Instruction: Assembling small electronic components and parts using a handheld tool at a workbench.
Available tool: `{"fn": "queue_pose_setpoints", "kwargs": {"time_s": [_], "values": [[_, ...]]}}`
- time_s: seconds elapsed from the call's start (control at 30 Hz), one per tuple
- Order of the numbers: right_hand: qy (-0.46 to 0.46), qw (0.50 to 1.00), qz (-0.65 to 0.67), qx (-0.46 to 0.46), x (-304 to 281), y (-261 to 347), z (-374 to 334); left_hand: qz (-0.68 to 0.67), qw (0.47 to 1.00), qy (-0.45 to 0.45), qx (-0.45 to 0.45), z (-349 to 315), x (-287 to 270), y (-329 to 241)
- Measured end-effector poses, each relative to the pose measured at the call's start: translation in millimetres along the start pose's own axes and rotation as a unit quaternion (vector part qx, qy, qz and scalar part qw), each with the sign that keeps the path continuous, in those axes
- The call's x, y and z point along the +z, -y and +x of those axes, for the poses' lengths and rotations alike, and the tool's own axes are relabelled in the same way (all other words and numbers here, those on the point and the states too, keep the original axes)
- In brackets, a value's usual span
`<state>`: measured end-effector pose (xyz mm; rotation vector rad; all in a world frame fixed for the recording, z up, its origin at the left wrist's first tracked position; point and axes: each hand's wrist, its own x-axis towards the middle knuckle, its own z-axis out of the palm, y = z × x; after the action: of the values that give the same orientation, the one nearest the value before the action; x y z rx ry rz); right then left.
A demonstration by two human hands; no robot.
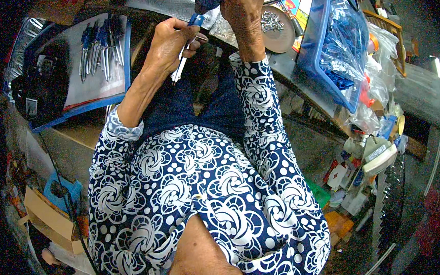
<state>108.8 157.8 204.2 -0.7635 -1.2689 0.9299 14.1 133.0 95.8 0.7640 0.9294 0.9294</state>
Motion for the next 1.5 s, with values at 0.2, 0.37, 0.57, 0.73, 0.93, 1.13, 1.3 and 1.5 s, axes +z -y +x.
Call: {"fn": "queue_pose_setpoints", "kwargs": {"time_s": [0.2,0.37,0.57,0.73,0.93,1.13,1.3,1.5], "values": [[-0.024,1.000,0.002,-0.010,0.2,-6.8,0.0,-0.002,1.000,0.000,-0.007,-2.1,-0.1,-1.5],[-0.019,1.000,-0.004,-0.008,-1.7,-7.9,0.1,-0.009,1.000,0.000,-0.012,-2.5,0.1,-1.8],[-0.033,0.997,-0.068,-0.022,0.9,-8.2,-0.2,0.013,1.000,-0.018,0.004,1.9,0.9,1.4],[-0.003,0.999,-0.034,-0.018,-2.3,-15.1,2.5,0.008,1.000,-0.011,-0.001,1.7,-2.6,1.2],[0.124,0.992,0.009,0.007,-25.4,-1.7,2.0,0.013,1.000,0.004,0.001,-15.4,-24.3,-4.5],[0.055,0.992,0.111,-0.024,7.0,19.4,-20.7,0.033,0.997,0.003,0.070,-55.3,-83.7,-32.8],[0.045,0.973,0.227,0.017,6.3,35.0,-20.8,0.095,0.971,-0.181,0.121,-62.9,-169.6,-53.4],[0.034,0.980,0.194,-0.011,-0.7,41.4,-17.9,0.253,0.884,-0.351,0.180,-15.1,-262.6,-24.9]]}}
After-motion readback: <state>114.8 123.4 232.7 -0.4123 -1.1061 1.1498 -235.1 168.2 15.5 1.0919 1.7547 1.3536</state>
